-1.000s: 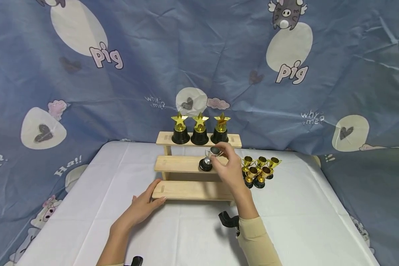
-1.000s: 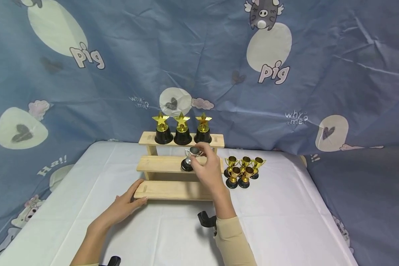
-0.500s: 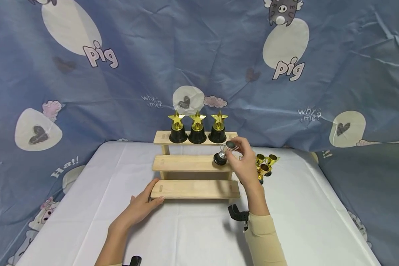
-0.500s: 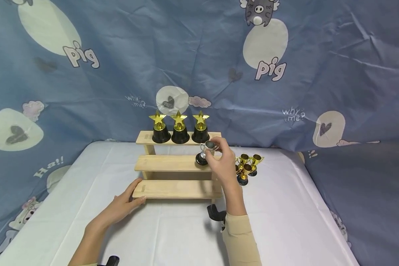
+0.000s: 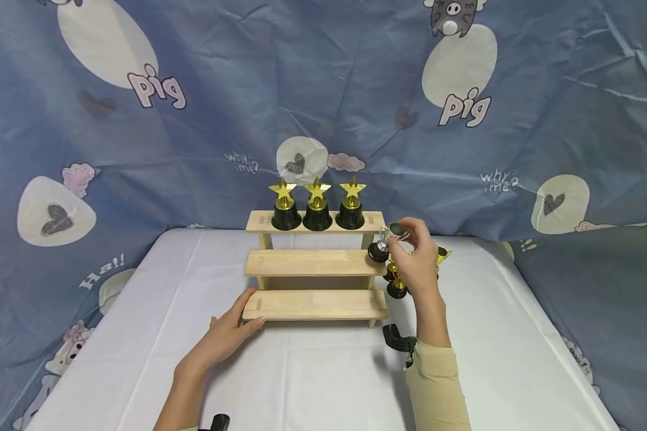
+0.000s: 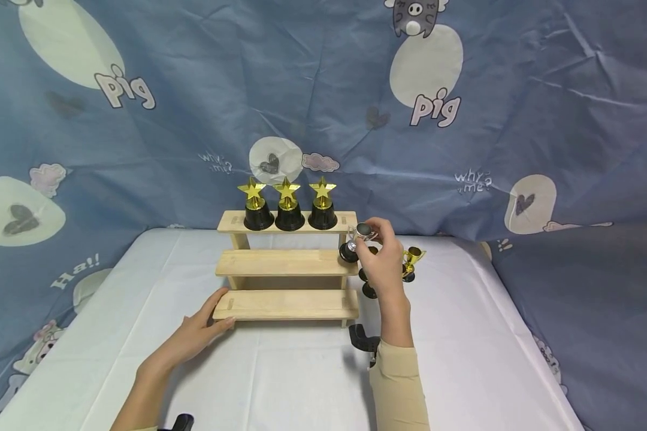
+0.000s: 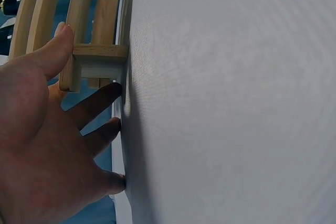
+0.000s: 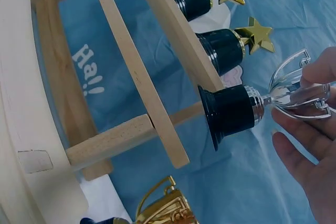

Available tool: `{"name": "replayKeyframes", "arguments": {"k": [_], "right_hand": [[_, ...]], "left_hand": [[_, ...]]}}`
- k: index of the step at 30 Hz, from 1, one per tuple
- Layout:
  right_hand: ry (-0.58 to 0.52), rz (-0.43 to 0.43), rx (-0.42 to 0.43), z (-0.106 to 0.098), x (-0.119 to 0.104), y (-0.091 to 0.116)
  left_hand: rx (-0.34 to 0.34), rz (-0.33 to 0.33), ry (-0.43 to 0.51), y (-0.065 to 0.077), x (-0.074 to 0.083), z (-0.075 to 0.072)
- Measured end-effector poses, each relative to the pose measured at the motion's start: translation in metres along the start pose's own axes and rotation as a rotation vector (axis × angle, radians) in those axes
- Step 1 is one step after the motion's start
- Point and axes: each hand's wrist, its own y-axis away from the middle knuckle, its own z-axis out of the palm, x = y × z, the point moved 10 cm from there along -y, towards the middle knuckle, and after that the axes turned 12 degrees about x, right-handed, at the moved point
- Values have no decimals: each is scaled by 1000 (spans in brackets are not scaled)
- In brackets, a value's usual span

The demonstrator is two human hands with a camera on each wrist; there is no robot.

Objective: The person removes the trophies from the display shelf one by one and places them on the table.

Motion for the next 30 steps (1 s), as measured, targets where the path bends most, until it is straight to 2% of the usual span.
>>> {"name": "replayKeyframes", "arguments": {"k": [5, 15, 22, 30], "right_hand": [[19, 2, 1, -3, -3, -1], [70, 55, 40, -18, 8, -3], [89, 44, 81, -29, 11, -8], [107, 89, 126, -43, 51, -15]], "left_hand": [[9, 15, 6, -1, 0, 0], [7, 13, 33, 1, 1, 1], [2, 14, 31, 0, 1, 0], [-8, 11, 26, 0, 1, 1]]}}
